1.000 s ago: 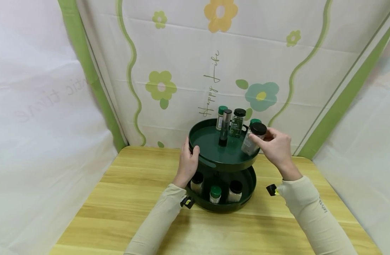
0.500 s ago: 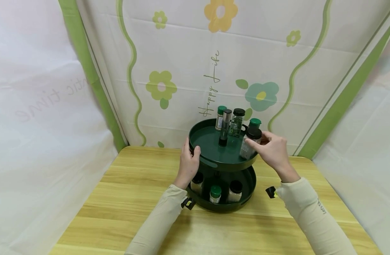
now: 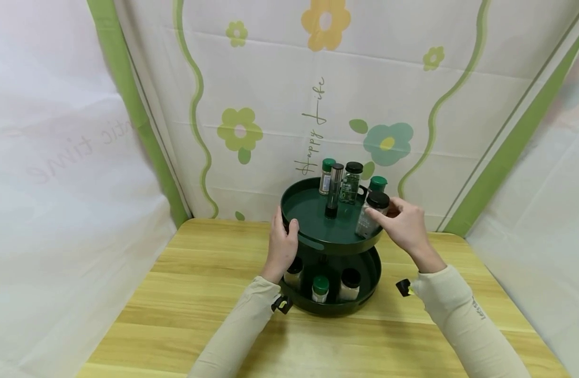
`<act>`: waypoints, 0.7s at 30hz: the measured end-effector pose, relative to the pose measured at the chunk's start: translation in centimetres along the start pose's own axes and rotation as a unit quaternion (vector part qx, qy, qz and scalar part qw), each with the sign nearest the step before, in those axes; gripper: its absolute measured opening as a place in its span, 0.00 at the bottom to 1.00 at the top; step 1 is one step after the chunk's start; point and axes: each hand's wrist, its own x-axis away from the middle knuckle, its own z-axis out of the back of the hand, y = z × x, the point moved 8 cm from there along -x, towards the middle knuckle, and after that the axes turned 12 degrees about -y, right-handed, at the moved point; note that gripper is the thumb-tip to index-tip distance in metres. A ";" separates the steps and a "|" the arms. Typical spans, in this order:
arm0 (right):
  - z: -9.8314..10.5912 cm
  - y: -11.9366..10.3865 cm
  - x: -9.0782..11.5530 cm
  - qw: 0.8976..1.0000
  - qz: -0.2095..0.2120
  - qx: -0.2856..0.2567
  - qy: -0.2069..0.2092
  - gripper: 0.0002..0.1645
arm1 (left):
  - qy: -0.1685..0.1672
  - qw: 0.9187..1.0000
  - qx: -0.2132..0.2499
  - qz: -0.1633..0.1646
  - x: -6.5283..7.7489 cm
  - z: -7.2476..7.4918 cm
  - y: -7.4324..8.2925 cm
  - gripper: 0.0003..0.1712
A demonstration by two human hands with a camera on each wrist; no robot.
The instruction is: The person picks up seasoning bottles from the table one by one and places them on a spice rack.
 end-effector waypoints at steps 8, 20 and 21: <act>-0.3 0.2 0.0 0.999 -0.014 -0.008 -0.031 0.27 | 0.002 1.000 0.001 0.002 0.2 -0.1 0.2 0.38; -0.8 1.1 -0.2 0.997 -0.002 -0.045 -0.061 0.30 | 0.006 1.000 -0.007 0.011 0.4 -0.3 0.2 0.42; -0.8 1.2 -0.1 0.997 0.000 -0.053 -0.061 0.31 | 0.006 1.000 -0.006 0.011 0.4 -0.3 0.2 0.43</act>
